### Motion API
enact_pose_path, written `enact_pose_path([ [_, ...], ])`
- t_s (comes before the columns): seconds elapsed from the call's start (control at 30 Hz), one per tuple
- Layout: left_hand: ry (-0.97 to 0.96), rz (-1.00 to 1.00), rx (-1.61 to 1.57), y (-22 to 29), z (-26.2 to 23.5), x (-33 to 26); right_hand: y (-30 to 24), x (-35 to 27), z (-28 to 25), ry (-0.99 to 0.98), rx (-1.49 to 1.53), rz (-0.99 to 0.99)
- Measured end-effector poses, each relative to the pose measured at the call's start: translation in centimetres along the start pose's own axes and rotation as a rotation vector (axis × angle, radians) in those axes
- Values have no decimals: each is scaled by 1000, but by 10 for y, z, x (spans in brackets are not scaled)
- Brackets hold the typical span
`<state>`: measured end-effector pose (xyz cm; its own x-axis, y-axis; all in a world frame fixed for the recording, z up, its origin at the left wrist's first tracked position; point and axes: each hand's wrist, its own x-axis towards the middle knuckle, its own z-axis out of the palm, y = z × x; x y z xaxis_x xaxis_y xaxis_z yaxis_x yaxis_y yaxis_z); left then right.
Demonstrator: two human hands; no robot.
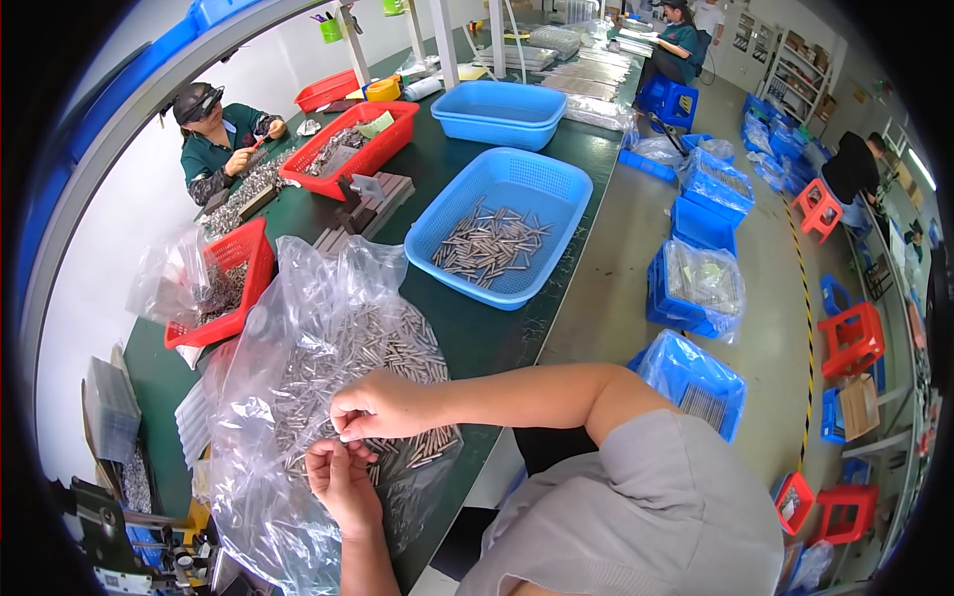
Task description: Sorting and inspecting small metal pins on a workbench in a factory setting.
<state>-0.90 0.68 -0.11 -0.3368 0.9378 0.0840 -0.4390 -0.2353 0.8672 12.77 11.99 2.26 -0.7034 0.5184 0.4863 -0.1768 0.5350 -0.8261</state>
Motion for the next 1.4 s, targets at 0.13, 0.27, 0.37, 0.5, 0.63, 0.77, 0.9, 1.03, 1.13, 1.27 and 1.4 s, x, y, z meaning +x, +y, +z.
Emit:
enact_pose_path([
  [0.13,-21,2,15,-2,-1,-1,2,0,0,7,8,17],
  [0.27,-18,-9,38,0,-1,-1,4,0,0,-57,-52,45],
  [0.37,-31,-31,41,1,-1,0,5,0,-1,-56,-54,35],
  [0.5,-12,-15,-2,1,-4,1,-8,4,-16,176,-182,-113],
  [0.63,-13,-5,60,1,1,1,-25,5,-69,817,-719,-365],
  [0.77,-13,-6,61,0,2,2,-8,-3,-107,1199,-1104,-174],
  [0.9,57,27,110,1,5,0,-9,1,-67,762,-696,-167],
  [1.03,137,232,257,-1,2,1,7,-7,-8,-172,-561,-171],
  [1.13,192,266,322,4,1,0,13,-13,15,-174,-684,-442],
  [1.27,158,267,350,4,8,-2,25,-12,30,-183,-870,-467],
  [1.4,181,245,333,4,7,-2,23,-14,31,-191,-964,-411],
])
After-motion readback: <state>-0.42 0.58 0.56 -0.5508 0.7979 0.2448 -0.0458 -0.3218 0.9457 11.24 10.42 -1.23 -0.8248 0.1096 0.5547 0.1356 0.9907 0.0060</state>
